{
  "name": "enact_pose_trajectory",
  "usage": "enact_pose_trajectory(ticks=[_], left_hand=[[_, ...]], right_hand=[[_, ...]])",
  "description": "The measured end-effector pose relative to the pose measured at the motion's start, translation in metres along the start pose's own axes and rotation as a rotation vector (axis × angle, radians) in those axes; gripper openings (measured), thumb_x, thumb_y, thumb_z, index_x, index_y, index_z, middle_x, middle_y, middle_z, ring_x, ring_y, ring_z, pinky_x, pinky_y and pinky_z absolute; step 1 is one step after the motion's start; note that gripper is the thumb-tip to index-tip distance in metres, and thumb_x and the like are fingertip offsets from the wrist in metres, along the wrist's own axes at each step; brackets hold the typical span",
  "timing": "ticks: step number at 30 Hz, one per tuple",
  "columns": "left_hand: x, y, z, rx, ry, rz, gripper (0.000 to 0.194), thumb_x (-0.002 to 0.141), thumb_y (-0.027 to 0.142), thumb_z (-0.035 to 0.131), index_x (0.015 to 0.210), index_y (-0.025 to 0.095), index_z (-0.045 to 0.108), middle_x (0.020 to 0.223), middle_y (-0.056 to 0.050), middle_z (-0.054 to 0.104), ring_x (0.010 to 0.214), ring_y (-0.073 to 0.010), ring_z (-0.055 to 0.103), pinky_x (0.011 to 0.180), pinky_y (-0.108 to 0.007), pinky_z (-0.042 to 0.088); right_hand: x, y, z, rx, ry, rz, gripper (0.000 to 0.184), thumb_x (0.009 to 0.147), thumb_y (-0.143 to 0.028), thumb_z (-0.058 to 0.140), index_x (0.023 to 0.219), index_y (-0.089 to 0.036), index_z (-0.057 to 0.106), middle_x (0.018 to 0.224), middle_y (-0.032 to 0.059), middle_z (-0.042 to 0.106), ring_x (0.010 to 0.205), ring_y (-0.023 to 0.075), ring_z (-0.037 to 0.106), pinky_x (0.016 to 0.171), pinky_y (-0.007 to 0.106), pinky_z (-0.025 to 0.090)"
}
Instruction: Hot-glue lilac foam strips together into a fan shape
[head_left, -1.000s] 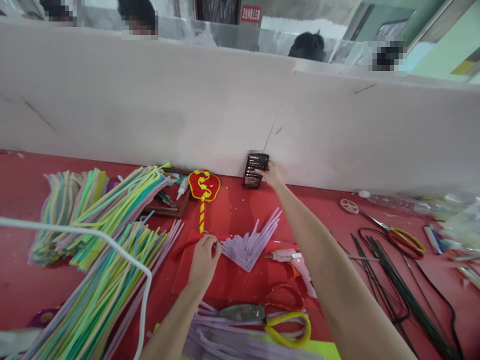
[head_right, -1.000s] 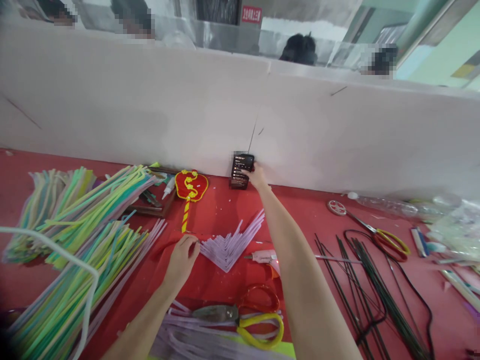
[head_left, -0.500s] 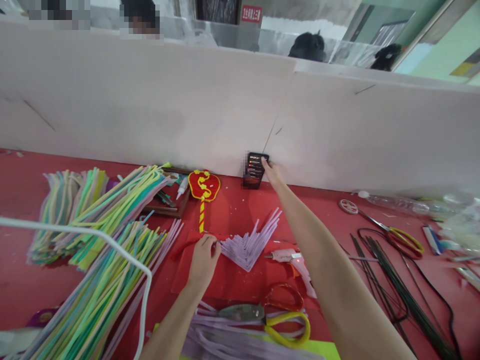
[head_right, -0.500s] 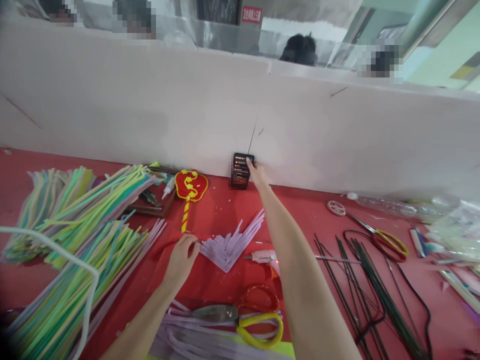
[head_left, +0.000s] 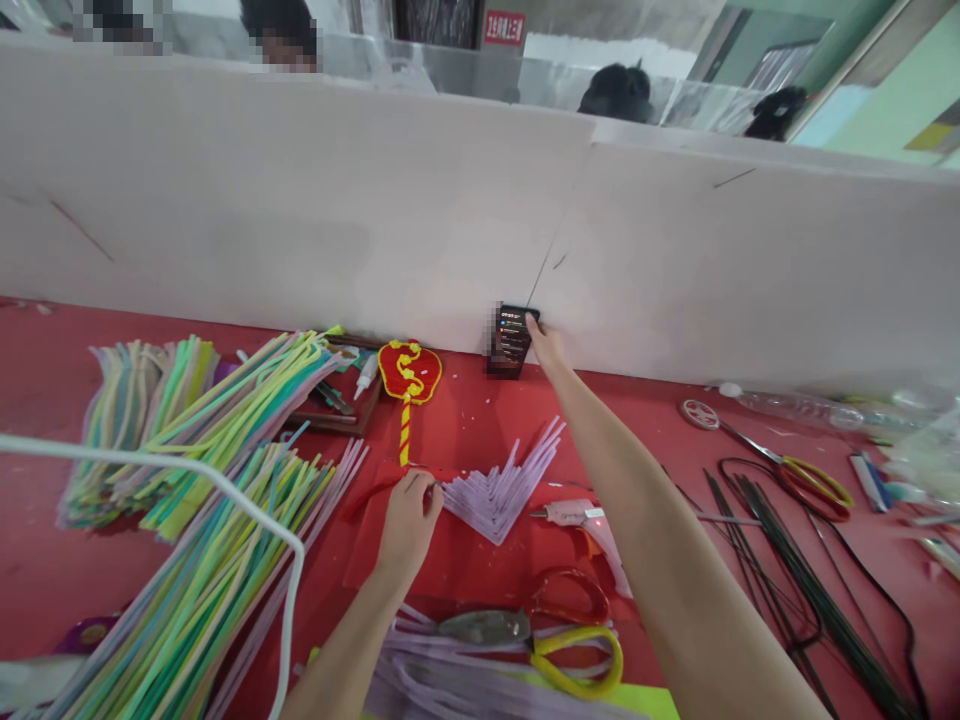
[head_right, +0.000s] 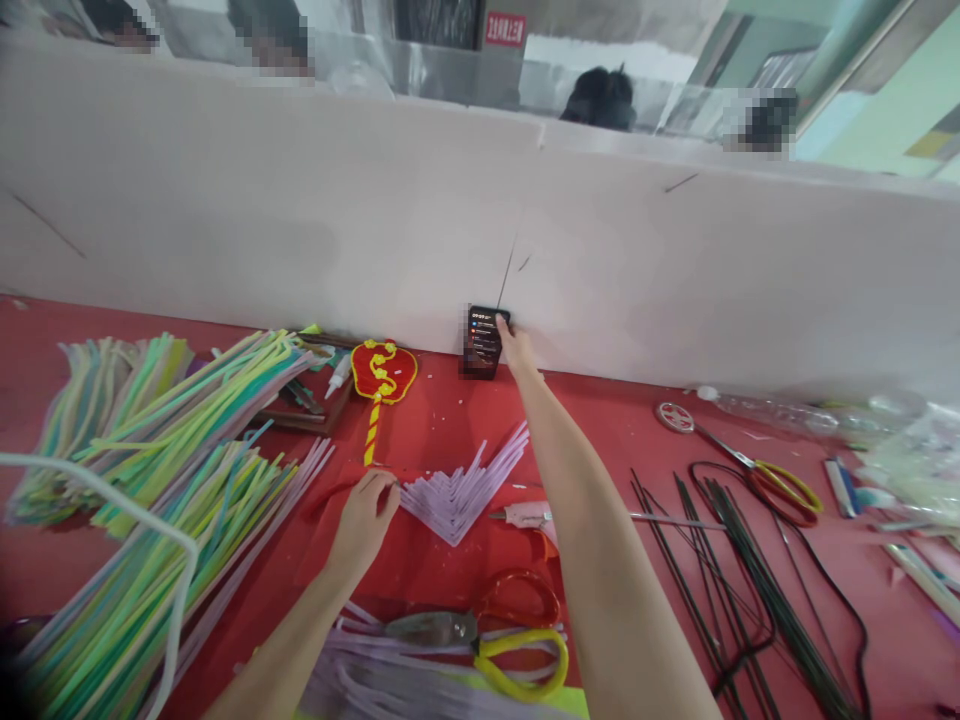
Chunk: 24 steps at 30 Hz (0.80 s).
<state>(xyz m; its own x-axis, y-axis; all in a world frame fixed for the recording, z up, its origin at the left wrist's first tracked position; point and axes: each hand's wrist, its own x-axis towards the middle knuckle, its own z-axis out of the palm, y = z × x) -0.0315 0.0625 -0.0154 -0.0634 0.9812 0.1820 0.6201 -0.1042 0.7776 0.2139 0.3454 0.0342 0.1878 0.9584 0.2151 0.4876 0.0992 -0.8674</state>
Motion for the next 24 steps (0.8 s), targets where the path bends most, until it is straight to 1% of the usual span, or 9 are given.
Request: enact_pose_trajectory(ticks=[5,11,13,16,19,22,24], left_hand=[[0.000,0.000,-0.001,-0.010,-0.008,-0.014,0.017,0.084,0.025,0.039,0.076,0.018,0.052,0.081,-0.006,0.058,0.080,-0.0205,0.057,0.078,-0.036,0.047],[-0.001,-0.002,0.000,-0.001,-0.013,-0.013,0.017,0.085,0.024,0.040,0.077,0.018,0.054,0.082,-0.006,0.059,0.081,-0.0202,0.058,0.079,-0.036,0.046],[-0.001,-0.002,0.000,-0.004,-0.001,-0.002,0.018,0.086,0.024,0.040,0.077,0.018,0.054,0.082,-0.006,0.059,0.080,-0.0198,0.058,0.078,-0.035,0.047],[0.000,-0.001,-0.001,-0.006,0.015,0.018,0.019,0.087,0.024,0.040,0.078,0.017,0.055,0.082,-0.006,0.060,0.080,-0.0194,0.058,0.078,-0.034,0.047],[0.000,0.000,-0.002,-0.021,0.016,0.036,0.018,0.086,0.023,0.041,0.078,0.017,0.056,0.081,-0.006,0.061,0.078,-0.0184,0.058,0.077,-0.033,0.047],[0.000,0.002,-0.003,-0.043,0.026,0.050,0.016,0.085,0.022,0.045,0.075,0.017,0.057,0.080,-0.005,0.062,0.080,-0.0177,0.059,0.080,-0.032,0.046],[0.000,0.002,-0.003,-0.059,0.033,0.055,0.016,0.085,0.023,0.048,0.073,0.018,0.058,0.079,-0.004,0.062,0.078,-0.0169,0.058,0.079,-0.031,0.046]], right_hand=[[-0.001,0.000,0.000,-0.009,-0.014,-0.005,0.064,0.073,-0.077,0.040,0.070,-0.016,0.059,0.072,0.0072,0.062,0.077,0.0210,0.057,0.074,0.032,0.041],[-0.006,0.004,0.000,-0.062,-0.008,0.010,0.064,0.075,-0.077,0.037,0.073,-0.017,0.061,0.071,0.0073,0.063,0.079,0.0225,0.059,0.078,0.034,0.041],[-0.009,0.005,-0.003,-0.109,0.015,0.036,0.064,0.079,-0.074,0.033,0.076,-0.017,0.062,0.074,0.0084,0.064,0.080,0.0230,0.059,0.079,0.035,0.041],[-0.020,0.005,-0.012,-0.190,0.099,0.067,0.060,0.086,-0.066,0.027,0.083,-0.017,0.062,0.084,0.0113,0.066,0.085,0.0241,0.060,0.081,0.037,0.041],[-0.043,0.003,-0.026,-0.271,0.167,0.023,0.053,0.090,-0.058,0.026,0.090,-0.017,0.061,0.091,0.0127,0.065,0.089,0.0248,0.059,0.082,0.038,0.040],[-0.084,0.001,-0.036,-0.384,0.152,-0.128,0.046,0.093,-0.049,0.026,0.091,-0.018,0.060,0.090,0.0114,0.064,0.085,0.0234,0.057,0.079,0.036,0.041],[-0.115,0.000,-0.039,-0.467,0.101,-0.267,0.039,0.094,-0.040,0.028,0.090,-0.019,0.061,0.093,0.0106,0.064,0.087,0.0228,0.056,0.078,0.035,0.041]])
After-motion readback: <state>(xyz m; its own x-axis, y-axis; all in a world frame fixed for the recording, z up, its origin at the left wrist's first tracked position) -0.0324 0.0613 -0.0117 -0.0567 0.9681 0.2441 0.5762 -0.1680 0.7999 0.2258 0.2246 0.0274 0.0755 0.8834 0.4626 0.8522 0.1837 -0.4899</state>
